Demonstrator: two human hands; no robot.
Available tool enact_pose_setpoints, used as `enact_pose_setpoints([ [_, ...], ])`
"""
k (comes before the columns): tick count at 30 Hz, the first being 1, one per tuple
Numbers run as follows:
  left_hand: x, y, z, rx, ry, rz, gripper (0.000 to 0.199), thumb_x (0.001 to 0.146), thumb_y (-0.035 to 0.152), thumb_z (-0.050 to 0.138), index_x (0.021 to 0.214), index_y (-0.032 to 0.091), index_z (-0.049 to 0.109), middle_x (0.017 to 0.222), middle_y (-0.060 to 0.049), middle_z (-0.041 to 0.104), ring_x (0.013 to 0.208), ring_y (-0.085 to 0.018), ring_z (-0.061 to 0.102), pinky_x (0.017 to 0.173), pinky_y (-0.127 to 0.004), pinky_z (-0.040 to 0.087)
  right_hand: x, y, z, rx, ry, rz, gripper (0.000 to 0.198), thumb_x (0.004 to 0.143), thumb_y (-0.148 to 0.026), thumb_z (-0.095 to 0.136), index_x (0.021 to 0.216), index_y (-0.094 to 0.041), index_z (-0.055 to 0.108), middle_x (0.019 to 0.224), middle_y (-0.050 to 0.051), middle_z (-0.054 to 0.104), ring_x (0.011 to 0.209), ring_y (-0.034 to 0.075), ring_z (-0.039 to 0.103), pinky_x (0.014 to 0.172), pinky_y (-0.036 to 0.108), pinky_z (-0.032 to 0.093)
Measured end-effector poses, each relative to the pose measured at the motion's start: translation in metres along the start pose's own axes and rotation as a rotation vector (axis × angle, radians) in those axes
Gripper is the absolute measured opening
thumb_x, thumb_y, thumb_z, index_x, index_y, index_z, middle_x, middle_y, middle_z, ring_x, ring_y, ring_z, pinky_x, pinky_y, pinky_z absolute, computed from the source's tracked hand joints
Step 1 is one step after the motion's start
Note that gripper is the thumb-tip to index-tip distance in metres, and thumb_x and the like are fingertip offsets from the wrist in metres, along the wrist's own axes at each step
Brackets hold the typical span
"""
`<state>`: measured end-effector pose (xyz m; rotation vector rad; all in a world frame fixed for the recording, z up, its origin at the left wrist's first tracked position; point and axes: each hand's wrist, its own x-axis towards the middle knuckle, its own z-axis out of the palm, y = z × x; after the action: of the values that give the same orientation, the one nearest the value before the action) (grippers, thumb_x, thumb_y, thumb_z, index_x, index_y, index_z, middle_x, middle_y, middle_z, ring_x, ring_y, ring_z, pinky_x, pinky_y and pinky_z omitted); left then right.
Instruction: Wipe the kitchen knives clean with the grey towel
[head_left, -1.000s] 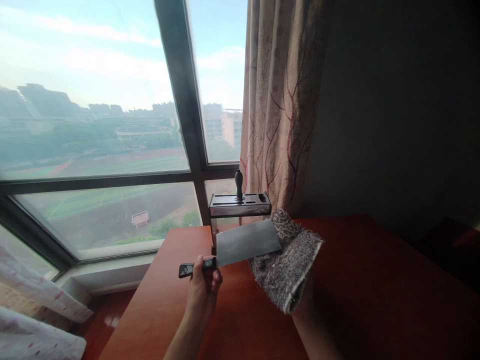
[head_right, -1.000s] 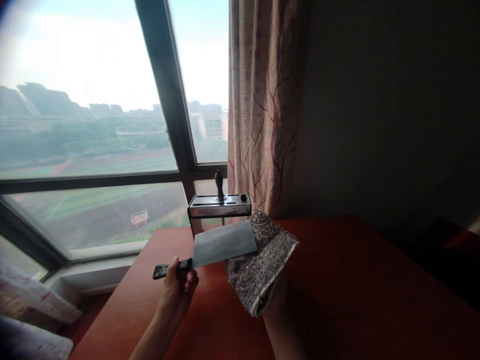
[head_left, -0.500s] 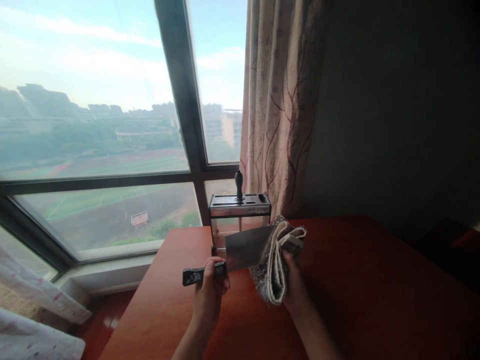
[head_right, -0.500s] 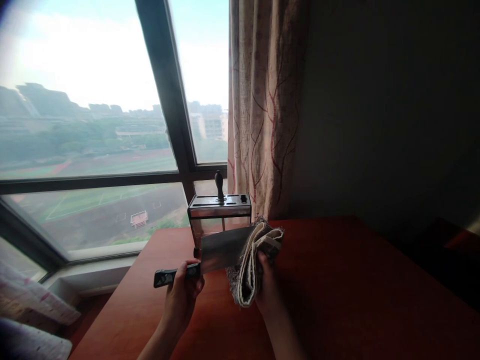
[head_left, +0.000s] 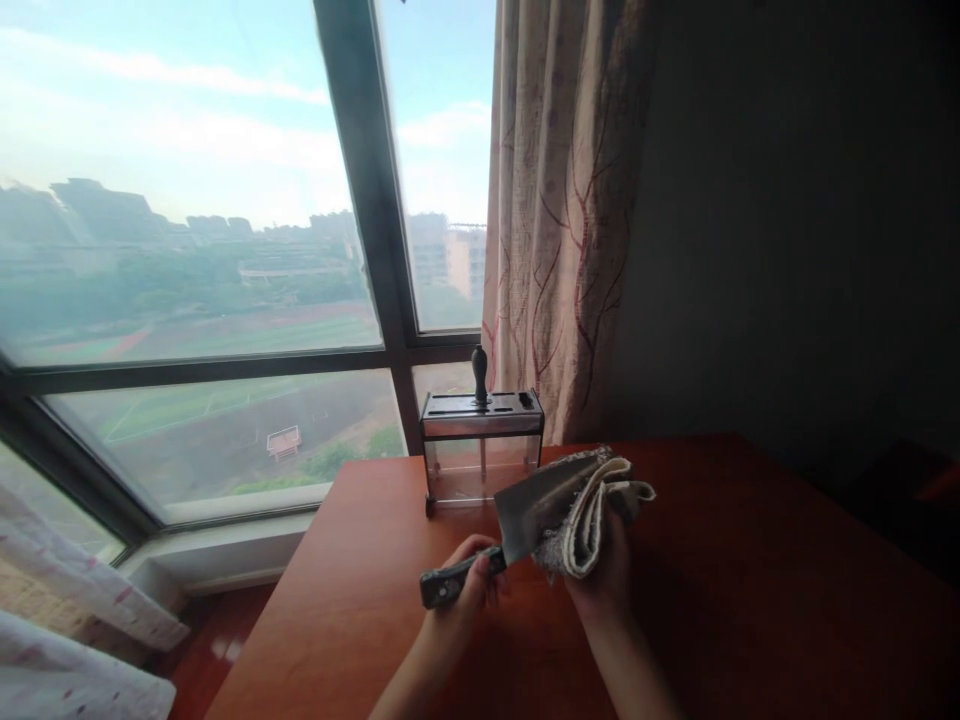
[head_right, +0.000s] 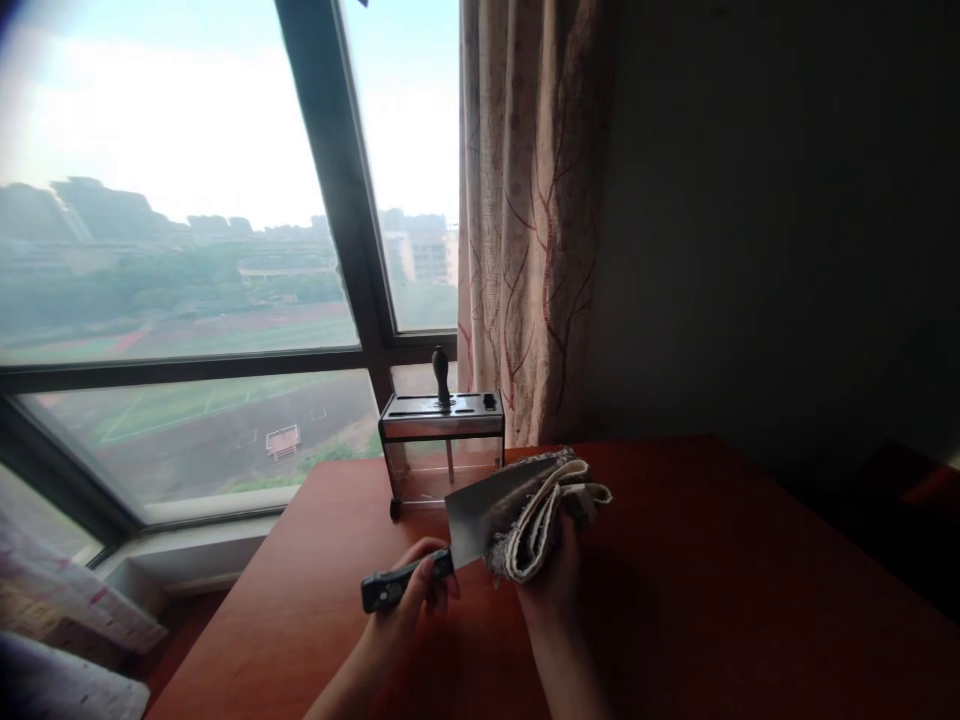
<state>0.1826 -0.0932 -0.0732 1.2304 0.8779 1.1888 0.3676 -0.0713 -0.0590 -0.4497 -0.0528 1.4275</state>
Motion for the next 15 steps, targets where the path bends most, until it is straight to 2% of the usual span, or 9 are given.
enact_pose_setpoints([
  [5,-0.005,-0.021,0.016,0.07,-0.014,0.035,0.057,0.082,0.062,0.052,0.118,0.017,0.056,0.079,-0.007,0.068,0.058,-0.016,0.058,0.048,-0.025,0.041,-0.006,0.004,0.002,0.101,-0.016,0.106,0.023,0.076,-0.045,0.066,0.088,-0.027,0.073,0.089,-0.003,0.077,0.087,0.019,0.071,0.083,0.036,0.055],
  [7,-0.006,-0.024,0.018,0.061,-0.002,0.076,0.065,0.082,0.063,0.051,0.131,0.019,0.048,0.093,-0.009,0.068,0.069,-0.02,0.062,0.06,-0.03,0.049,-0.01,0.015,0.004,0.082,-0.05,0.163,0.022,0.075,-0.044,0.068,0.084,-0.025,0.073,0.085,-0.001,0.077,0.085,0.021,0.071,0.079,0.035,0.056],
  [8,-0.007,-0.024,0.018,0.051,0.013,0.106,0.068,0.082,0.062,0.051,0.136,0.02,0.043,0.101,-0.01,0.068,0.079,-0.023,0.064,0.071,-0.034,0.051,-0.013,0.021,0.005,0.065,-0.063,0.181,0.022,0.074,-0.043,0.069,0.082,-0.024,0.073,0.084,0.0,0.077,0.083,0.021,0.071,0.077,0.035,0.056],
  [9,-0.008,-0.023,0.018,0.048,0.03,0.132,0.07,0.083,0.061,0.05,0.14,0.021,0.038,0.11,-0.012,0.066,0.091,-0.025,0.063,0.083,-0.039,0.049,-0.016,0.028,0.006,0.047,-0.078,0.198,0.021,0.075,-0.042,0.069,0.083,-0.023,0.073,0.084,0.001,0.078,0.082,0.021,0.072,0.077,0.035,0.056],
  [11,-0.009,-0.019,0.017,0.079,0.068,0.154,0.071,0.086,0.058,0.049,0.145,0.022,0.03,0.121,-0.012,0.062,0.111,-0.028,0.057,0.102,-0.044,0.038,-0.021,0.039,0.008,0.019,-0.113,0.237,0.021,0.076,-0.041,0.07,0.086,-0.022,0.073,0.088,0.003,0.078,0.082,0.021,0.072,0.079,0.036,0.056],
  [13,-0.009,-0.013,0.016,0.129,0.091,0.155,0.071,0.087,0.056,0.048,0.147,0.023,0.028,0.124,-0.012,0.061,0.12,-0.029,0.051,0.108,-0.045,0.029,-0.026,0.044,0.01,-0.004,-0.137,0.277,0.023,0.077,-0.04,0.07,0.089,-0.021,0.073,0.09,0.004,0.077,0.082,0.022,0.072,0.08,0.038,0.057],
  [15,-0.008,-0.009,0.015,0.125,0.077,0.154,0.072,0.086,0.057,0.048,0.147,0.024,0.027,0.123,-0.012,0.061,0.121,-0.029,0.051,0.108,-0.045,0.03,-0.028,0.044,0.011,-0.01,-0.128,0.287,0.023,0.076,-0.038,0.072,0.09,-0.02,0.073,0.09,0.004,0.077,0.081,0.022,0.072,0.079,0.038,0.057],
])
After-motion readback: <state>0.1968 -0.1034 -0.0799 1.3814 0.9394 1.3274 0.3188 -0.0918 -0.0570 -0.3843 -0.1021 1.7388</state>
